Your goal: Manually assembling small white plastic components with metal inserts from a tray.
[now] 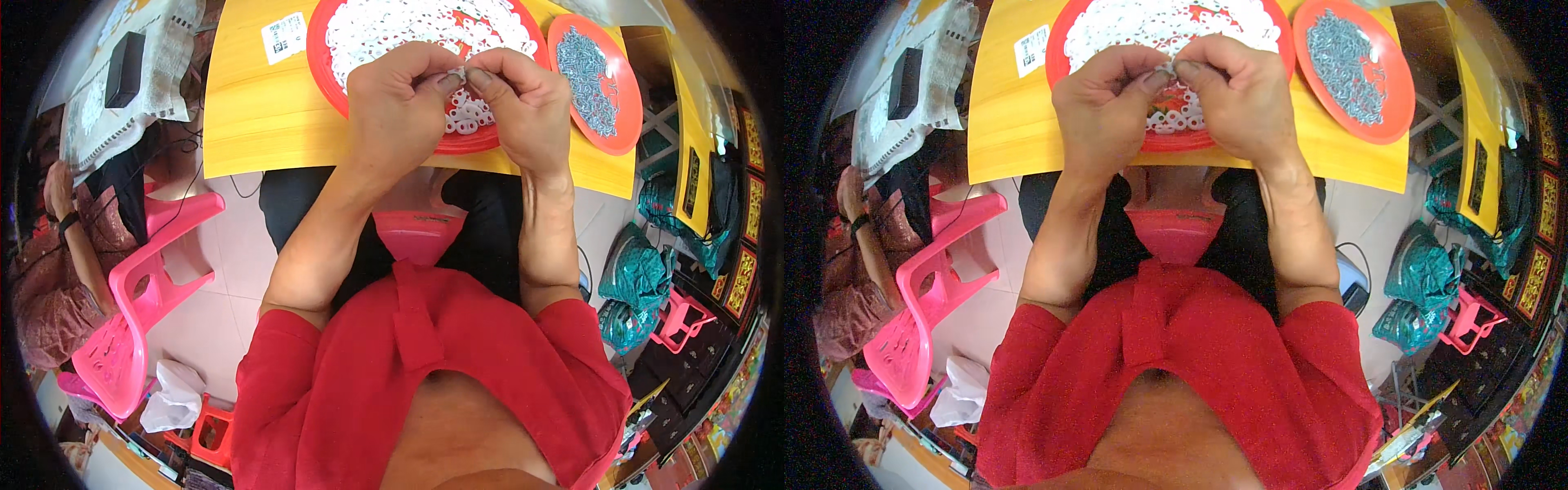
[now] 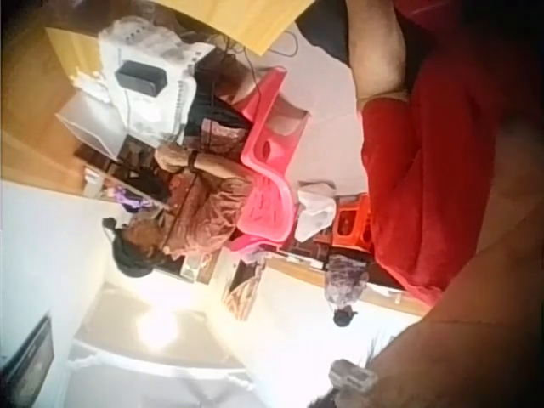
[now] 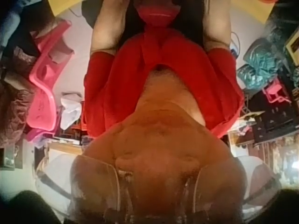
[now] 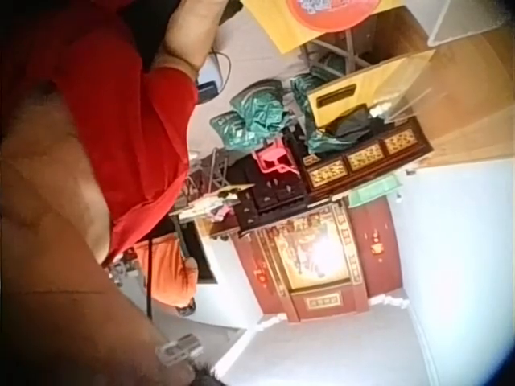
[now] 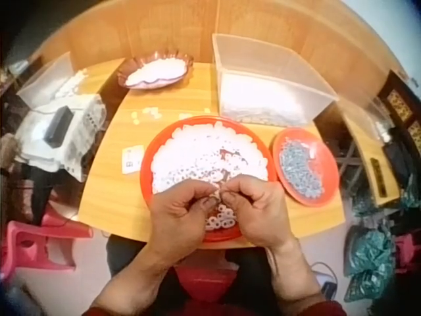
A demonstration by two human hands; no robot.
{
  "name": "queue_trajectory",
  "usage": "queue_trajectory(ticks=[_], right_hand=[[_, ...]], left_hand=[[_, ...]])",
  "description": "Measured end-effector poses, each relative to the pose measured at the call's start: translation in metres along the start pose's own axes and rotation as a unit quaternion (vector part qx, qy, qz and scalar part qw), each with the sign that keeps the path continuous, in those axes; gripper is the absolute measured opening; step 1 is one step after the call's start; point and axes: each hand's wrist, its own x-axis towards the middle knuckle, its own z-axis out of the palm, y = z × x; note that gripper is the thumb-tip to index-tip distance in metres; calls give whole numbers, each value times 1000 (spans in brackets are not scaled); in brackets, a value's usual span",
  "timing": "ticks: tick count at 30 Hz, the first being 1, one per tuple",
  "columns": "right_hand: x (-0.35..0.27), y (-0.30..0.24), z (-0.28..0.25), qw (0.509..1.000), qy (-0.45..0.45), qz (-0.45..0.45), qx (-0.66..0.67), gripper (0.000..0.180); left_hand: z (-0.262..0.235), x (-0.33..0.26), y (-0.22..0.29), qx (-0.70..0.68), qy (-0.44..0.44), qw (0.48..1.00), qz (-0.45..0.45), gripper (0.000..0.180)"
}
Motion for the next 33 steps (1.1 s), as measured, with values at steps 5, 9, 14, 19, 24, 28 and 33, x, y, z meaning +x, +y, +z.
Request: queue_trajectory(ticks=[5,9,14,19,24,28,33], right_hand=[[0,7,-2,1000,-17,-5,1,7],[4,-1,-6,995,-42,49,81,11],[24,-4,-39,1000,2,13,19,15],[40,2,-27,944,-62,-10,-323,17],[51,9,-3,881,-171,-71,-435,18],[52,16,2,881,-155,-119,-432,19],[49,17,3,869,-145,-128,-456,10]], left_hand=[[2,-1,-3,-3,5,1000,15,10],[-7,4,-2,-15,1,1000,-27,9],[-27,23,-10,-134,33,990,-18,13],[-40,29,-16,-285,17,956,-64,18],[-43,29,-18,-299,16,952,-63,18],[-34,28,-11,-294,20,954,-62,15],[-31,25,-5,-272,30,959,-70,14]])
